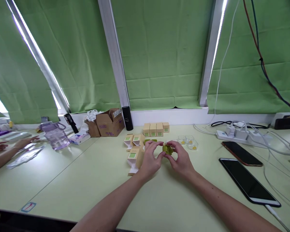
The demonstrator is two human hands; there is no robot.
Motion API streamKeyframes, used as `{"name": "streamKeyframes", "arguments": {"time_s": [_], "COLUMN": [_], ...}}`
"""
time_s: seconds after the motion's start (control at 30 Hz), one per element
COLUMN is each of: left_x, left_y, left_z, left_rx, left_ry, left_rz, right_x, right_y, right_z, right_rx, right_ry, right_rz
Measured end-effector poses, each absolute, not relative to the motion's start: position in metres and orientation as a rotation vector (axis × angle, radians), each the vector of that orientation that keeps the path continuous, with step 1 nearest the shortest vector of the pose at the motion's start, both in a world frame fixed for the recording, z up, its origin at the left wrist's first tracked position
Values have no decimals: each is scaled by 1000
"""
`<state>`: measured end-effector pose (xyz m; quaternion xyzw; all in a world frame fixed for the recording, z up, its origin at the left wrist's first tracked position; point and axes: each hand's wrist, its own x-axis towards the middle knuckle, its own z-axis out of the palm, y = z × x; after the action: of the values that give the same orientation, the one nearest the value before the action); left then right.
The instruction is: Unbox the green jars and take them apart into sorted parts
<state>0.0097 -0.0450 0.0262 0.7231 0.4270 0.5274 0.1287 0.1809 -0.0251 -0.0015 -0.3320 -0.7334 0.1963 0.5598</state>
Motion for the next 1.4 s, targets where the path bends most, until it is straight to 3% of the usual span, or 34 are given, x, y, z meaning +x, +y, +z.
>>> {"name": "streamKeyframes", "arguments": {"time_s": [0.83, 1.1, 1.4], "left_x": [9, 8, 10], "left_y": [-40, -42, -49], "left_z": [21, 17, 19], "left_rx": [2169, 2481, 2685], "left_ry": [1204, 1176, 1158], "left_rz": [1480, 1475, 1431], "right_x": [193, 193, 193], "right_y": [-24, -24, -25], "right_z": [1, 7, 7], "right_rx": [-621, -747, -772], "right_ry": [-1863, -1823, -1852], "right_rz": [-15, -290, -303]}}
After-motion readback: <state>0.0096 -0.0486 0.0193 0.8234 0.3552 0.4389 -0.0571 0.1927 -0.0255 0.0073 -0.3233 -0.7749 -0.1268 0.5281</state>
